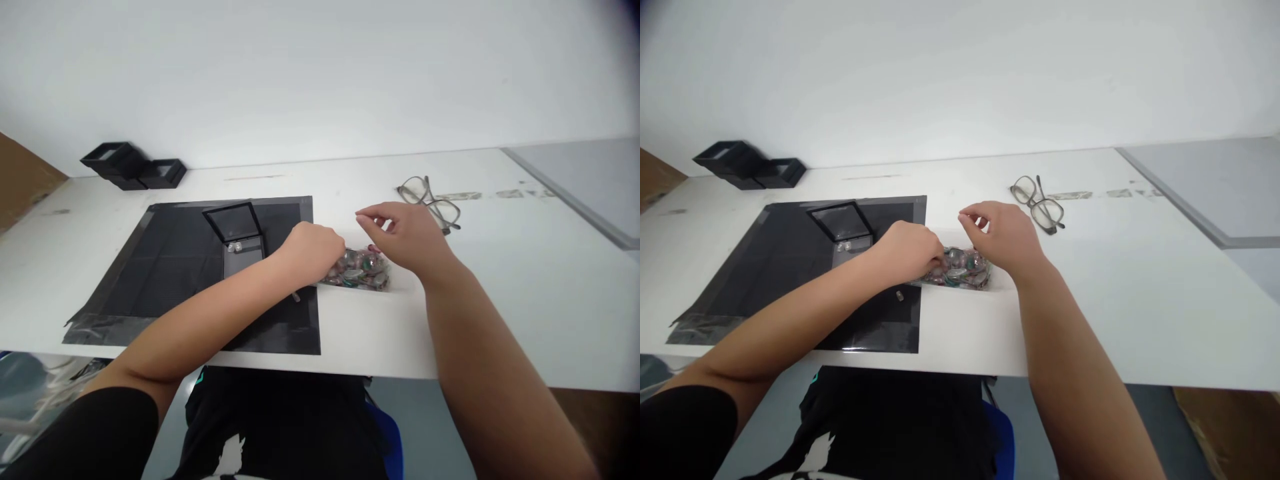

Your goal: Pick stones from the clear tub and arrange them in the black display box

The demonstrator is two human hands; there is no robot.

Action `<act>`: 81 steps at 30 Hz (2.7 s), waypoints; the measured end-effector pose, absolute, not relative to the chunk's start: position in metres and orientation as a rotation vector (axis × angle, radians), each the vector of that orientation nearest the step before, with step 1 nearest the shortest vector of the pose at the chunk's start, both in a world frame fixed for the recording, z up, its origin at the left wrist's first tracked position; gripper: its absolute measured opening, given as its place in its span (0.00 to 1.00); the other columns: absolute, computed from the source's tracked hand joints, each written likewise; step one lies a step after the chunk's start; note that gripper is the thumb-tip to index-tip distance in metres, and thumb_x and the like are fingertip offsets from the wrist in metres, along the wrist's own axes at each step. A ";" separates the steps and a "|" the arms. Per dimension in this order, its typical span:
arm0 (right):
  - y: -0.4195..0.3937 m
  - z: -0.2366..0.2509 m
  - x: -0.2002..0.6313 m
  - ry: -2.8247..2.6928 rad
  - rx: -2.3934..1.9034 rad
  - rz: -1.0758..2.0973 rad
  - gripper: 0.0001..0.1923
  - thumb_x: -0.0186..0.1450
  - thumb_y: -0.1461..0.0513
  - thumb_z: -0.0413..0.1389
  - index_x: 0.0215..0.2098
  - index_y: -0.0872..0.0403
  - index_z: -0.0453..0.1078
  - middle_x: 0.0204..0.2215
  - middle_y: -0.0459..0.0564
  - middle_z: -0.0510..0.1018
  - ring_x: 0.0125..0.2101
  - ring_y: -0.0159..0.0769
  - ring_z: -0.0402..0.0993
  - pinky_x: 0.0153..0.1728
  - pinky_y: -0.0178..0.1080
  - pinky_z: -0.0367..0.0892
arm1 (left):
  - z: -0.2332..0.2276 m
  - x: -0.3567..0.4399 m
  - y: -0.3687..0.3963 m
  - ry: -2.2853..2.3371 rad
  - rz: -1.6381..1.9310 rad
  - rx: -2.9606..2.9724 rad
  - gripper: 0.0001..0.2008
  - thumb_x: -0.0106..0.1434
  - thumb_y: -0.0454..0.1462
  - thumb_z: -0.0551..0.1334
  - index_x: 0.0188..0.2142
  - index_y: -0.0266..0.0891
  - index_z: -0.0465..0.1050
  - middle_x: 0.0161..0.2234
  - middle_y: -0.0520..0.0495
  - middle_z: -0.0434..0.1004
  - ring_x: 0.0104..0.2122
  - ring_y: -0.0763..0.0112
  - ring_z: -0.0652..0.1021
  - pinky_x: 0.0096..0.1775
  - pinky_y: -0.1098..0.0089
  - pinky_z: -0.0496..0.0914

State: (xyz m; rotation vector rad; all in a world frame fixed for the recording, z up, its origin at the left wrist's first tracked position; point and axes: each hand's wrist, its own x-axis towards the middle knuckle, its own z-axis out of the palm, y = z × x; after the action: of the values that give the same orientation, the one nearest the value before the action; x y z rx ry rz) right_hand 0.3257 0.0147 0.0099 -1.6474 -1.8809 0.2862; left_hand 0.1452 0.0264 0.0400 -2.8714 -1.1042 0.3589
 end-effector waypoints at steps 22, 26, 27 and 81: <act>0.013 0.009 0.321 -1.913 -1.755 0.428 0.17 0.64 0.49 0.55 0.42 0.48 0.79 0.34 0.48 0.83 0.25 0.38 0.75 0.29 0.42 0.67 | 0.036 0.092 0.008 -1.601 -1.629 -3.417 0.15 0.53 0.42 0.73 0.27 0.36 0.71 0.24 0.53 0.75 0.21 0.82 0.71 0.22 0.80 0.64; 0.014 0.005 0.324 -1.949 -1.765 0.397 0.18 0.64 0.47 0.55 0.44 0.46 0.79 0.36 0.47 0.83 0.24 0.36 0.73 0.30 0.43 0.67 | 0.046 0.085 -0.009 -1.623 -1.810 -3.538 0.13 0.57 0.39 0.70 0.27 0.36 0.67 0.21 0.55 0.71 0.19 0.83 0.69 0.22 0.80 0.64; 0.014 0.004 0.324 -1.960 -1.768 0.407 0.18 0.64 0.47 0.56 0.44 0.46 0.79 0.36 0.47 0.83 0.24 0.36 0.72 0.29 0.43 0.67 | 0.047 0.083 -0.012 -1.649 -1.822 -3.559 0.13 0.58 0.38 0.70 0.28 0.36 0.67 0.20 0.55 0.71 0.19 0.83 0.70 0.21 0.79 0.64; -0.005 0.015 0.303 -2.238 -1.257 0.034 0.09 0.66 0.56 0.58 0.41 0.48 0.79 0.35 0.51 0.80 0.40 0.46 0.74 0.37 0.45 0.67 | -0.006 0.065 -0.021 -1.048 -0.911 -2.719 0.23 0.65 0.54 0.59 0.29 0.39 0.80 0.27 0.46 0.73 0.31 0.68 0.68 0.32 0.68 0.63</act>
State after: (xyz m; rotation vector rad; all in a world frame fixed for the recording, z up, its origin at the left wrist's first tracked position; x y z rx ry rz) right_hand 0.3025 -0.0046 0.0150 -1.2567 -2.2376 0.0342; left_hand 0.0652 -0.0208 -0.0064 -2.7190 -1.0477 -0.9113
